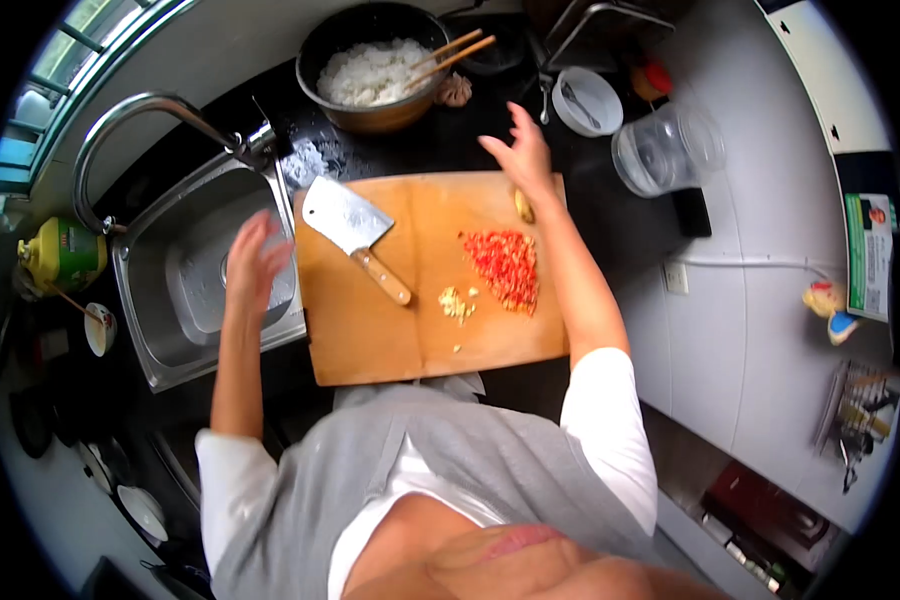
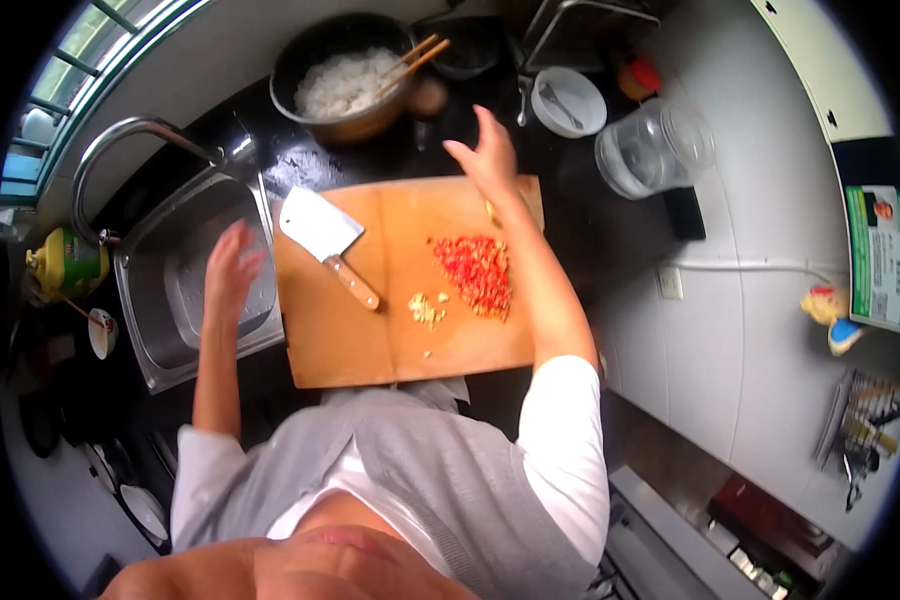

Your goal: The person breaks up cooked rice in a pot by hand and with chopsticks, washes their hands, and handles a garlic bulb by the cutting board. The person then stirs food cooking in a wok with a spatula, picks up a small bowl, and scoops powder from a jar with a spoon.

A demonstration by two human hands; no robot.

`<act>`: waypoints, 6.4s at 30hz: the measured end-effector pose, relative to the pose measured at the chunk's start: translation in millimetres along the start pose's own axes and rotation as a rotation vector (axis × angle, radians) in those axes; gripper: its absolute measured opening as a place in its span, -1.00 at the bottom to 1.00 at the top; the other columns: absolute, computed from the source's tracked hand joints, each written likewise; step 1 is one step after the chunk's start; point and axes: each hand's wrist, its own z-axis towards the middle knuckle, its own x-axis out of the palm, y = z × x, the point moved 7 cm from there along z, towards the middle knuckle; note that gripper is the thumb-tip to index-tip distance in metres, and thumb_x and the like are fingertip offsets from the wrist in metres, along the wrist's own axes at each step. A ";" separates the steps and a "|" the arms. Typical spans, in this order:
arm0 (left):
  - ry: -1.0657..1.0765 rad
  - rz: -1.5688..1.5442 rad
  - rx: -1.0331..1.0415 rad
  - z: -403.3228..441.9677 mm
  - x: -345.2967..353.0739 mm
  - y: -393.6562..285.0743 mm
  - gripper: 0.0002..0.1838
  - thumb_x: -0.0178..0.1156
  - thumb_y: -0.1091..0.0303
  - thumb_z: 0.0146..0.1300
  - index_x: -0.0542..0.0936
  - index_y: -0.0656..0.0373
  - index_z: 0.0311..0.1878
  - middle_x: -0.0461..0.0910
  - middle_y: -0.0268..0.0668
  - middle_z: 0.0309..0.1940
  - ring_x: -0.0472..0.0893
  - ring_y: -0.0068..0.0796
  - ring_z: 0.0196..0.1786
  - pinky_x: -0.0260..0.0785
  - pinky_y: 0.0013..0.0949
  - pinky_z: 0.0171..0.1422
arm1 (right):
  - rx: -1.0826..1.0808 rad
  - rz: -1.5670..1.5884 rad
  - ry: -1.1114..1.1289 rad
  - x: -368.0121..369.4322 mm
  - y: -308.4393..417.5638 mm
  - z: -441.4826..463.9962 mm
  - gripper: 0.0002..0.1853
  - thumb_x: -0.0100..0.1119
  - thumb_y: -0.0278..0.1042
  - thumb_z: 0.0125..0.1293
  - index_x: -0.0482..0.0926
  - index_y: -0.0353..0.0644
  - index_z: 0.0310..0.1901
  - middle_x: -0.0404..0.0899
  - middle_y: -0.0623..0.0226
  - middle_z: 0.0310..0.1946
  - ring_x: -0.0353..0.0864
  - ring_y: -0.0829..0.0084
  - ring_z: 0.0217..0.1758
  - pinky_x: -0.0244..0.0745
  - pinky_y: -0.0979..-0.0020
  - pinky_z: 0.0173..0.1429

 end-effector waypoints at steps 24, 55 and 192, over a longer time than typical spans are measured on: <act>0.050 0.303 0.047 -106.5 160.5 84.8 -0.74 -0.01 0.38 0.22 0.41 0.26 -0.05 0.47 -0.29 -0.20 0.51 -0.58 -0.29 0.34 -0.54 -0.23 | 0.005 -0.086 0.211 -82.9 -40.6 0.1 -0.52 0.28 0.04 -0.10 0.46 -0.13 -0.23 0.53 0.19 -0.44 0.55 0.23 -0.42 0.45 0.28 -0.36; -0.132 0.149 -0.086 -140.9 103.4 143.3 -0.75 0.02 0.36 0.22 0.43 0.21 -0.05 0.47 -0.32 -0.20 0.49 -0.63 -0.33 0.33 -0.58 -0.25 | 0.753 1.740 0.448 -32.8 -78.7 -25.7 -0.64 -0.05 -0.32 0.25 0.32 -0.27 0.05 0.43 0.06 -0.08 0.51 0.38 -0.20 0.47 0.52 -0.24; 0.041 0.302 0.542 -133.0 73.1 -13.6 -0.41 0.33 0.40 -0.12 0.36 0.22 0.06 0.46 -0.32 -0.10 0.43 -0.54 -0.04 0.28 -0.48 0.06 | 0.887 1.747 0.926 101.4 212.6 -194.4 -0.40 -0.33 0.22 0.27 0.30 -0.15 0.08 0.44 0.23 -0.07 0.45 0.36 -0.05 0.35 0.34 0.03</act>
